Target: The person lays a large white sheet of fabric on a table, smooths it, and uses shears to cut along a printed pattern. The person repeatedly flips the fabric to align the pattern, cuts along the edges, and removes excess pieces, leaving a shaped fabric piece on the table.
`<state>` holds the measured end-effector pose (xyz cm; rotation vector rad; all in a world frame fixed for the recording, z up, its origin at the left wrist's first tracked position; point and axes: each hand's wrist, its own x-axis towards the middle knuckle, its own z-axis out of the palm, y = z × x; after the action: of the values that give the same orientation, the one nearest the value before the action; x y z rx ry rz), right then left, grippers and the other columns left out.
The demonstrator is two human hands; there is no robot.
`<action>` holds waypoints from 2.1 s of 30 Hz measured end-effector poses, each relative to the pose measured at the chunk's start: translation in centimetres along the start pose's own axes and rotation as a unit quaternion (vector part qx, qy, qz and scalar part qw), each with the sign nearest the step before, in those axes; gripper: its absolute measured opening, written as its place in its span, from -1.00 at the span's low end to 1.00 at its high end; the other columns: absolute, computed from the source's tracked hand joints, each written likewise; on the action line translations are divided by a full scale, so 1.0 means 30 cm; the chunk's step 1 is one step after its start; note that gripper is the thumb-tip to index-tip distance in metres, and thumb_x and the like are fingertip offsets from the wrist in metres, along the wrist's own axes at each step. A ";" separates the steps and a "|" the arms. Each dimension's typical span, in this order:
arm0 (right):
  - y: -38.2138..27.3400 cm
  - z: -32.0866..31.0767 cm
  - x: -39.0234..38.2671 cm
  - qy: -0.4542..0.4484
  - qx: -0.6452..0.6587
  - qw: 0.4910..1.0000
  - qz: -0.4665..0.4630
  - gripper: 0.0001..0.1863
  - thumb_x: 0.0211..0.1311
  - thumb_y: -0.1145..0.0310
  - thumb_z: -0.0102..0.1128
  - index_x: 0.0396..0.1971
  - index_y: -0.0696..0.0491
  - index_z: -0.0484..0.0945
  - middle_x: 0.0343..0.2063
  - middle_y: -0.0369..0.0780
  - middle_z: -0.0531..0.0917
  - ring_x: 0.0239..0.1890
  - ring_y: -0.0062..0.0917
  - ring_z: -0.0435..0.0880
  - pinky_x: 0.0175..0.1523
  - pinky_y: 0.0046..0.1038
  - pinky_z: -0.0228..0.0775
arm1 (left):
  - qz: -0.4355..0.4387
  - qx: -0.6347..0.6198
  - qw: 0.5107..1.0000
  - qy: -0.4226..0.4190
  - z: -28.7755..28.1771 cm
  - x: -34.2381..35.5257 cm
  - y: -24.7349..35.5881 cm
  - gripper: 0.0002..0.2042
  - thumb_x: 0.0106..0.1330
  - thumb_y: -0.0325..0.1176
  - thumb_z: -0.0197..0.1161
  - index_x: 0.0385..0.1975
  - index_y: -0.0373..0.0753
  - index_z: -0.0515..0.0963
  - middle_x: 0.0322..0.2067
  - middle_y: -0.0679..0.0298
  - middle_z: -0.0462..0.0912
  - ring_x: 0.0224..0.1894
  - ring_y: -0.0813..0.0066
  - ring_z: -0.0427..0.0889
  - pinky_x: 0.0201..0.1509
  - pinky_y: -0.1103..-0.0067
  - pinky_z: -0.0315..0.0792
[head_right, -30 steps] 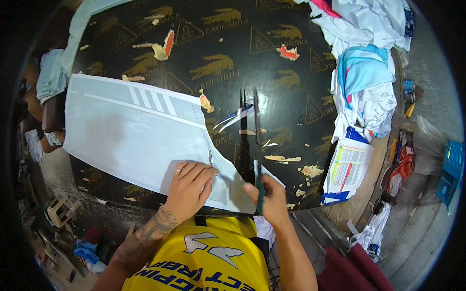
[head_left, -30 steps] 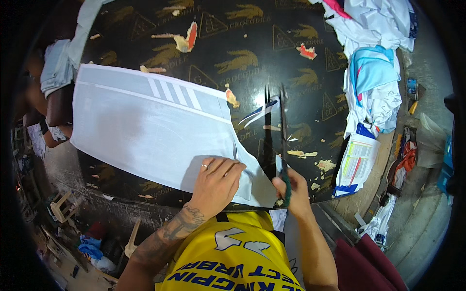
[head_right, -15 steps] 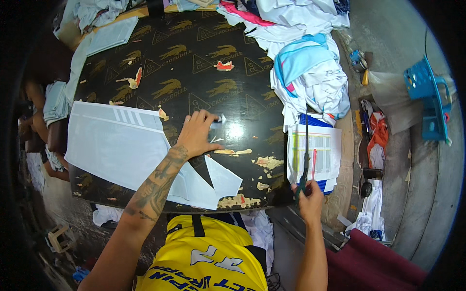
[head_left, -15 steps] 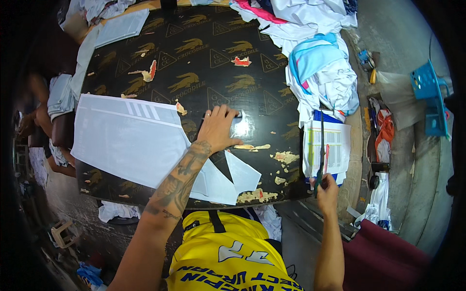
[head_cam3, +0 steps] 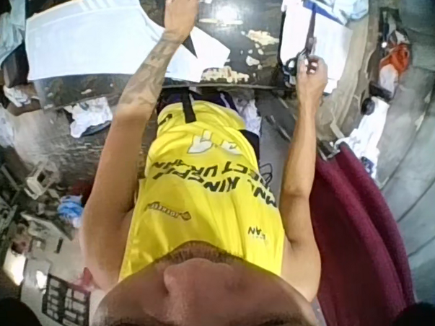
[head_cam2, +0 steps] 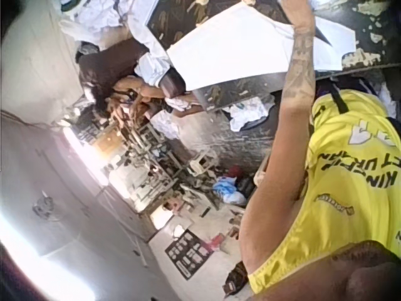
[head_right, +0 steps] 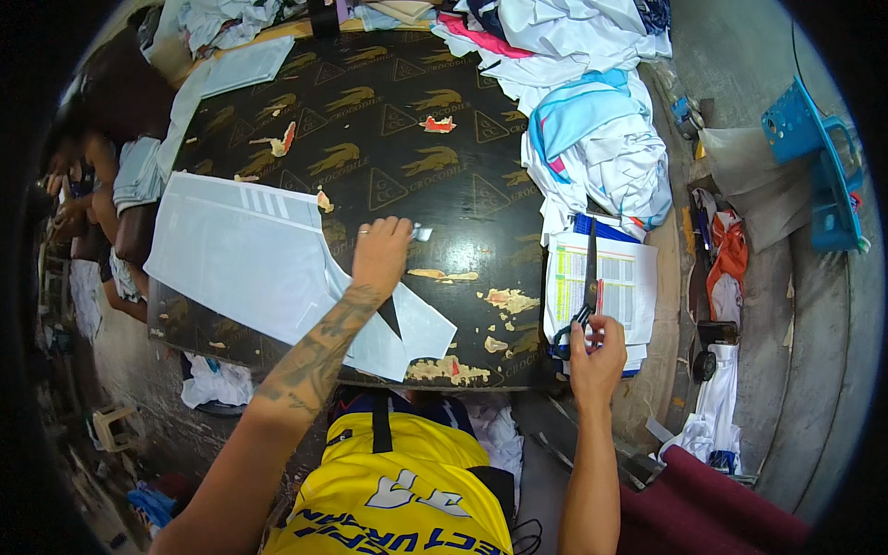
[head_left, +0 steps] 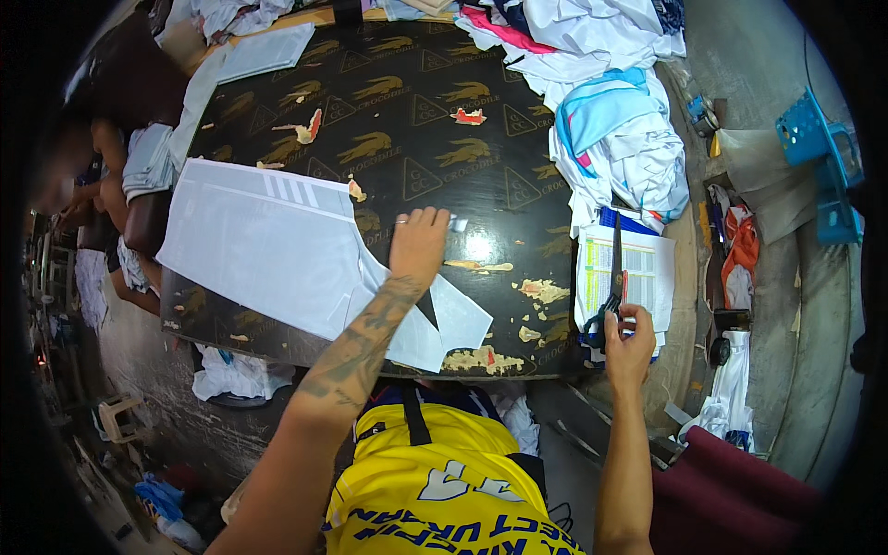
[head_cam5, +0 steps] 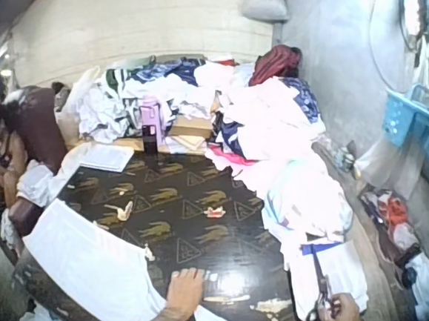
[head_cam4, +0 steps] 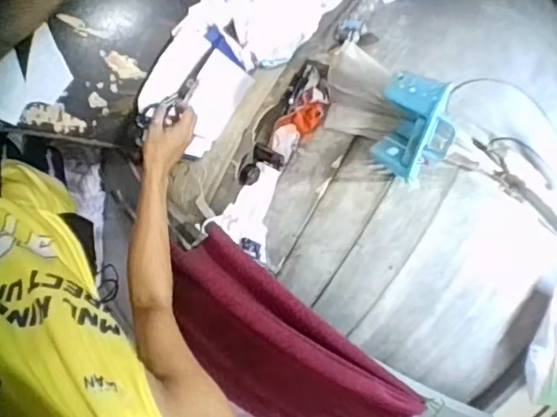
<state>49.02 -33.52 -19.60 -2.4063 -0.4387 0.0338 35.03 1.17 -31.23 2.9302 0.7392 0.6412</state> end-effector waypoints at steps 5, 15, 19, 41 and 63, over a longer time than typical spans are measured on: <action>-0.220 0.046 0.140 -0.098 0.113 0.985 -0.082 -0.78 0.39 0.37 0.47 -0.11 0.16 0.68 -0.26 -0.20 0.76 -0.25 -0.53 0.73 -0.15 -0.42 0.59 | 0.294 -0.413 0.783 -0.360 -0.369 -0.144 0.514 -0.73 0.41 -0.28 0.33 0.03 -0.21 0.72 -0.11 0.06 0.78 -0.03 0.05 0.75 0.13 0.19 0.57; -0.438 0.630 0.015 -0.358 0.052 0.911 -0.200 -0.71 0.32 0.34 0.51 -0.02 0.10 0.76 0.03 -0.04 0.70 0.15 -0.09 0.66 0.21 -0.15 0.52 | -0.375 -0.080 0.924 0.012 -0.395 -0.540 -0.282 -0.79 0.39 -0.33 0.45 -0.07 -0.23 0.66 -0.14 0.13 0.69 -0.05 0.11 0.66 0.12 0.23 0.50; -0.422 0.687 -0.020 -0.325 -0.028 0.903 -0.279 -0.77 0.35 0.36 0.48 -0.13 0.13 0.67 -0.02 -0.06 0.67 0.07 -0.17 0.64 0.12 -0.17 0.50 | -0.304 -0.058 0.950 -0.045 -0.349 -0.587 -0.258 -0.72 0.33 -0.22 0.48 -0.06 -0.17 0.66 -0.08 0.18 0.63 0.07 0.11 0.59 0.21 0.15 0.35; -0.679 0.248 -0.150 -0.477 0.301 0.819 0.106 -0.90 0.53 0.49 0.37 -0.18 0.12 0.58 -0.37 -0.31 0.73 -0.40 -0.67 0.69 -0.37 -0.54 0.57 | -0.150 -0.652 0.727 -0.154 -0.472 -0.314 -0.108 -0.27 0.38 0.01 0.50 0.45 -0.25 0.45 0.34 0.09 0.51 0.41 0.18 0.49 0.50 0.27 0.32; -1.385 1.316 -0.172 -0.452 0.134 0.848 -0.242 -0.54 0.38 0.47 0.48 0.20 0.12 0.53 -0.37 -0.30 0.67 -0.38 -0.65 0.62 -0.26 -0.54 0.50 | -0.575 -0.464 0.672 0.052 -0.586 -0.558 -0.829 -0.74 0.52 -0.36 0.40 -0.10 -0.45 0.52 -0.53 0.12 0.70 -0.53 0.32 0.78 -0.47 0.47 0.57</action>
<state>26.09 19.07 -24.01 -1.8009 -1.3500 0.9604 3.50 14.50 -25.28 1.1211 1.4380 0.6702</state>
